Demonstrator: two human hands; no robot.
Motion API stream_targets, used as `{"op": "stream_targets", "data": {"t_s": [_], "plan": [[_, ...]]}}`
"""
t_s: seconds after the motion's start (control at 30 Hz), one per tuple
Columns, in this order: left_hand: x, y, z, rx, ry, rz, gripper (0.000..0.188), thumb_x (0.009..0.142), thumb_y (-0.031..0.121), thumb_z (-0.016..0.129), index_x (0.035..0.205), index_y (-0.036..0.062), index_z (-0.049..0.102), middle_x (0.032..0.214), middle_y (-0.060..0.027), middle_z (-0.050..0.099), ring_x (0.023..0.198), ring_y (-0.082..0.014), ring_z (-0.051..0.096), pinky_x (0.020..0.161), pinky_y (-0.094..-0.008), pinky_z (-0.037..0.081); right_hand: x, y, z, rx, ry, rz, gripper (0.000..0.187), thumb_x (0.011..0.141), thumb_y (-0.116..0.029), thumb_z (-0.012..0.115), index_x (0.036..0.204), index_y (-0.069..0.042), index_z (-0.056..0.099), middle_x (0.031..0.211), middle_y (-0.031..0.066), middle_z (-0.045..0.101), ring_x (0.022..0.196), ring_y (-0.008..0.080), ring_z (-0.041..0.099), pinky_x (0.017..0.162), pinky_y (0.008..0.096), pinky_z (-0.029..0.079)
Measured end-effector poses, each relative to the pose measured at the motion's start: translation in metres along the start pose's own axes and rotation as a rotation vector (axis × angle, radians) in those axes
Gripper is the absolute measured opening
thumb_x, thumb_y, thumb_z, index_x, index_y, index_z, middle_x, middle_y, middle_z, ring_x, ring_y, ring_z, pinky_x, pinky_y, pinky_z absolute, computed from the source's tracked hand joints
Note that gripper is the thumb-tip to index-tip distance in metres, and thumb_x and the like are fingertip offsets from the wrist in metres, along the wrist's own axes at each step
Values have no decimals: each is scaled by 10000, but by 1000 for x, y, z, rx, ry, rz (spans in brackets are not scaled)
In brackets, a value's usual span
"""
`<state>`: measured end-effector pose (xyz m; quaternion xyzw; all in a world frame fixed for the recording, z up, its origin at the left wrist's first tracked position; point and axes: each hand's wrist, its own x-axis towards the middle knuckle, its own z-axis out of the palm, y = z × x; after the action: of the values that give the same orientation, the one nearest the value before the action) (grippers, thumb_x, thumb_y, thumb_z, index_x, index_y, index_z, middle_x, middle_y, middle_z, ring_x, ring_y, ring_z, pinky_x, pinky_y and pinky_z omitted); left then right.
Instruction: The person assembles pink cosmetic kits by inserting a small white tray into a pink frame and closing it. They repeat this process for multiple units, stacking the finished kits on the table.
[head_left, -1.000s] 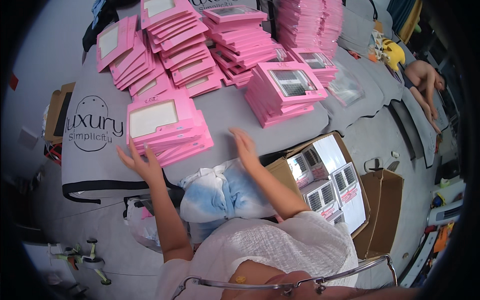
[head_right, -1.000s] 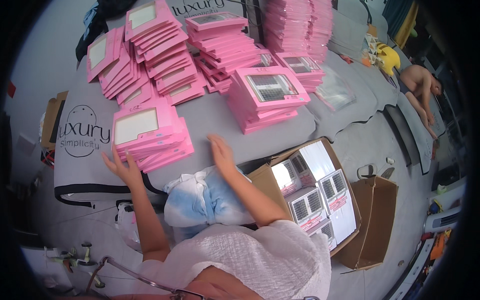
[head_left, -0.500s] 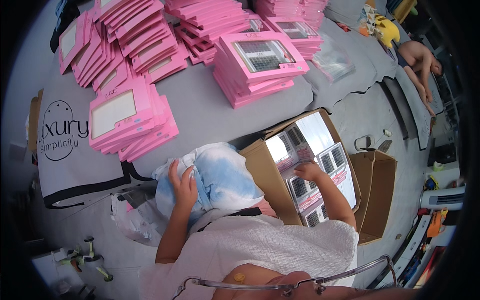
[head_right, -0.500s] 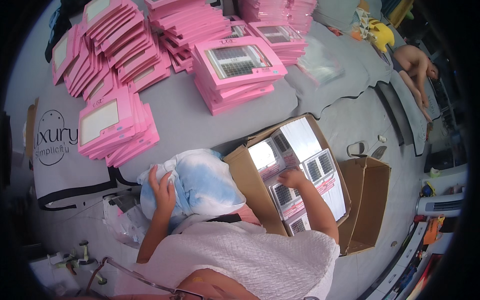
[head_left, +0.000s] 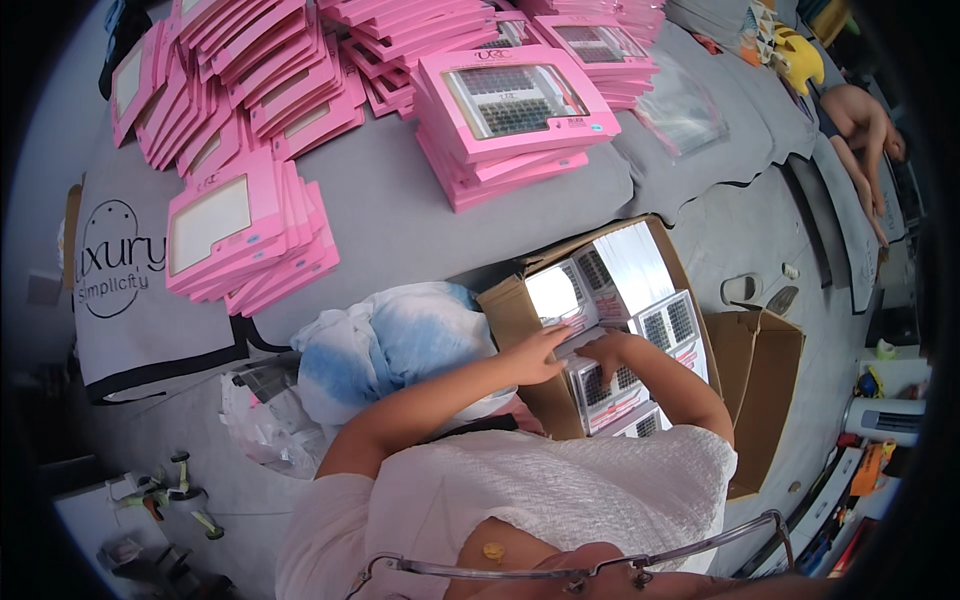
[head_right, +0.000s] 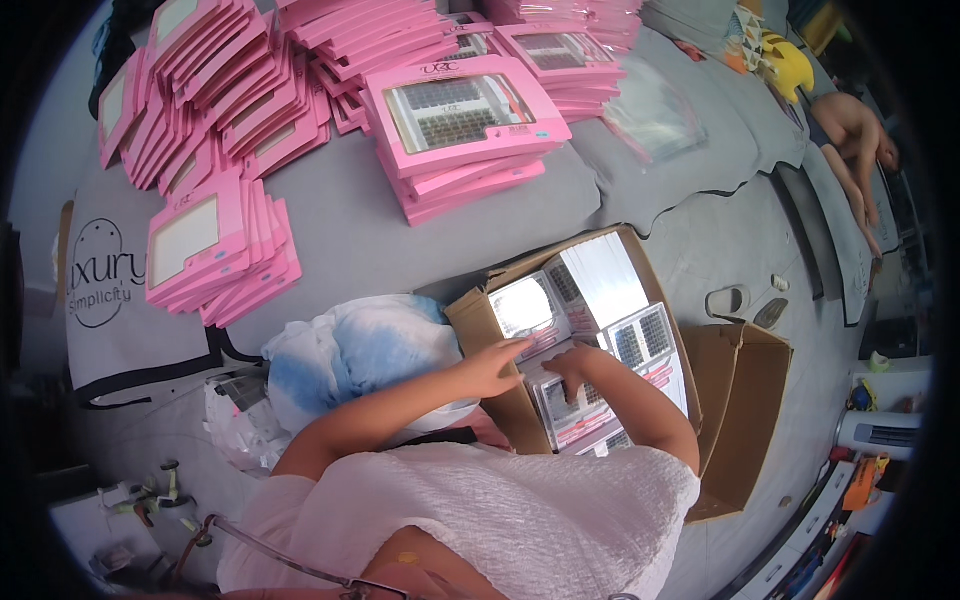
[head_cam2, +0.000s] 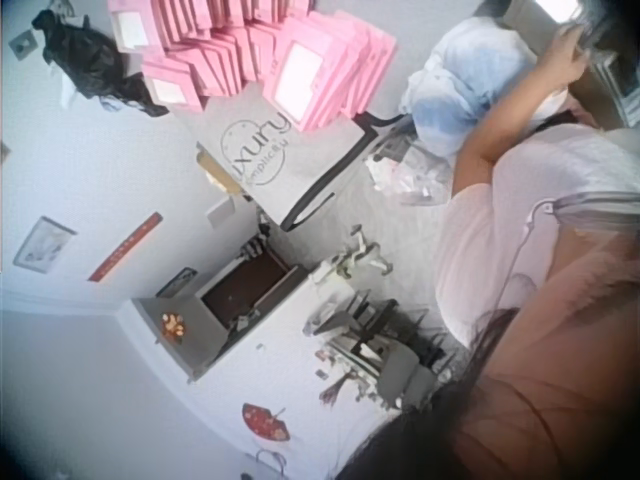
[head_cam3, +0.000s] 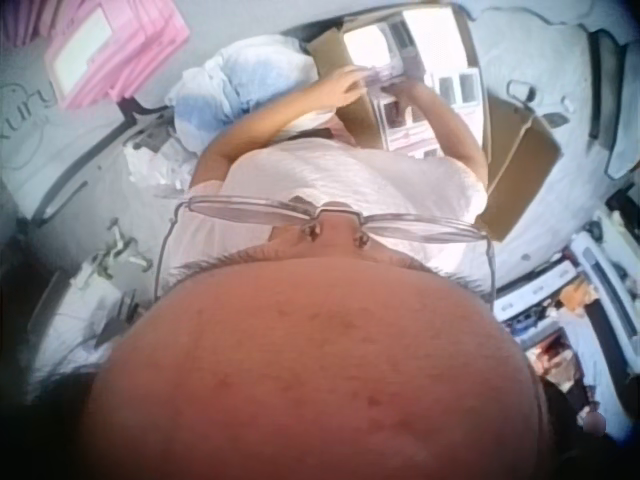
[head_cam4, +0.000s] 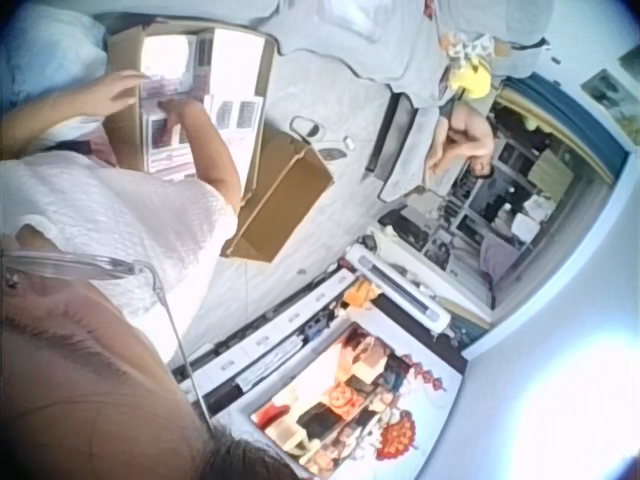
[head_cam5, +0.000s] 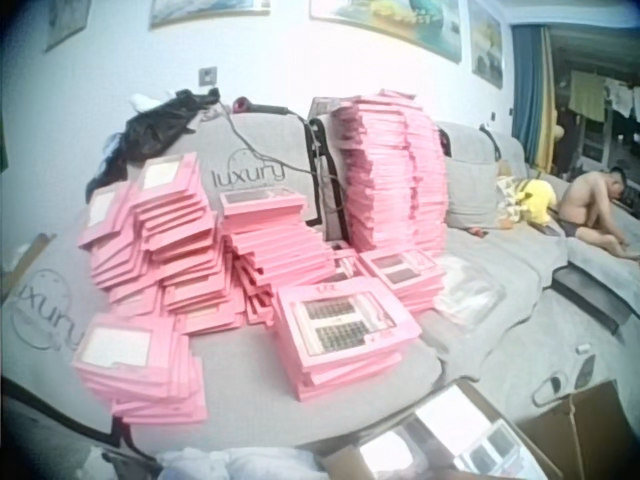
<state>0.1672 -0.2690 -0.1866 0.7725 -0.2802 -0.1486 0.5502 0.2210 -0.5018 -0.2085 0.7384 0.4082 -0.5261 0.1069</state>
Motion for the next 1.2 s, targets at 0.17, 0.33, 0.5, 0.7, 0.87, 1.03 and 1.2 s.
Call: {"op": "stream_targets", "data": {"t_s": [0.17, 0.33, 0.5, 0.7, 0.87, 1.03, 1.2], "plan": [[59, -6, 30, -122, -566, -343, 1027, 654, 539, 685, 1279, -162, 267, 1298, -329, 340, 1221, -346, 381, 1006, -352, 325, -19, -5, -7, 20, 1, 2, 987, 474, -410, 790, 1321, -121, 373, 1258, 114, 487, 1173, 278, 463, 1040, 559, 194], [78, -15, 77, -78, -756, -577, 1302, 560, 636, 703, 1334, -157, 18, 1351, -342, 248, 1273, -367, 305, 1030, -336, 285, -24, -2, 0, 60, 17, 16, 836, 508, -304, 778, 1246, -95, 446, 1192, 119, 527, 1134, 281, 494, 1037, 578, 185], [75, -12, 85, -172, -640, -710, 1295, 581, 495, 730, 1355, -74, -138, 1343, -343, 258, 1266, -376, 308, 1022, -343, 294, -60, -6, 4, 259, 295, 57, 878, 546, -315, 791, 1288, -61, 396, 1300, 151, 420, 1285, 319, 302, 1060, 546, 125], [75, -3, 85, -32, -553, -677, 1055, 571, 400, 720, 1394, 18, 183, 1301, -276, 367, 1171, -376, 424, 944, -392, 389, -104, -37, 43, 715, 1364, 356, 624, 690, -129, 691, 1252, -44, 433, 1248, 162, 452, 1251, 317, 349, 1051, 417, 235], [75, 38, 44, 235, -440, -620, 1051, 590, 425, 708, 1406, 46, 165, 1311, -264, 358, 1202, -364, 396, 978, -381, 359, -84, -61, 111, 1481, 2021, 601, 309, 931, -167, 452, 1186, 6, 472, 1193, 120, 491, 1137, 203, 440, 996, 327, 314], [62, 62, -21, 82, -244, -591, 1032, 596, 374, 724, 1395, 12, 182, 1280, -247, 387, 1193, -335, 401, 980, -351, 348, -55, -87, 123, 1799, 1904, 504, 572, 910, -344, 497, 1358, -80, 259, 1309, 62, 373, 1180, 194, 380, 1004, 367, 269], [-12, 89, -90, -884, 40, -350, 800, 684, 172, 681, 1355, -14, 288, 1202, -196, 500, 1109, -265, 497, 952, -340, 367, -63, -144, 32, 2107, 1385, -473, 779, 827, -373, 599, 1397, -77, 158, 1391, 93, 296, 1272, 253, 312, 1023, 407, 279]]}}
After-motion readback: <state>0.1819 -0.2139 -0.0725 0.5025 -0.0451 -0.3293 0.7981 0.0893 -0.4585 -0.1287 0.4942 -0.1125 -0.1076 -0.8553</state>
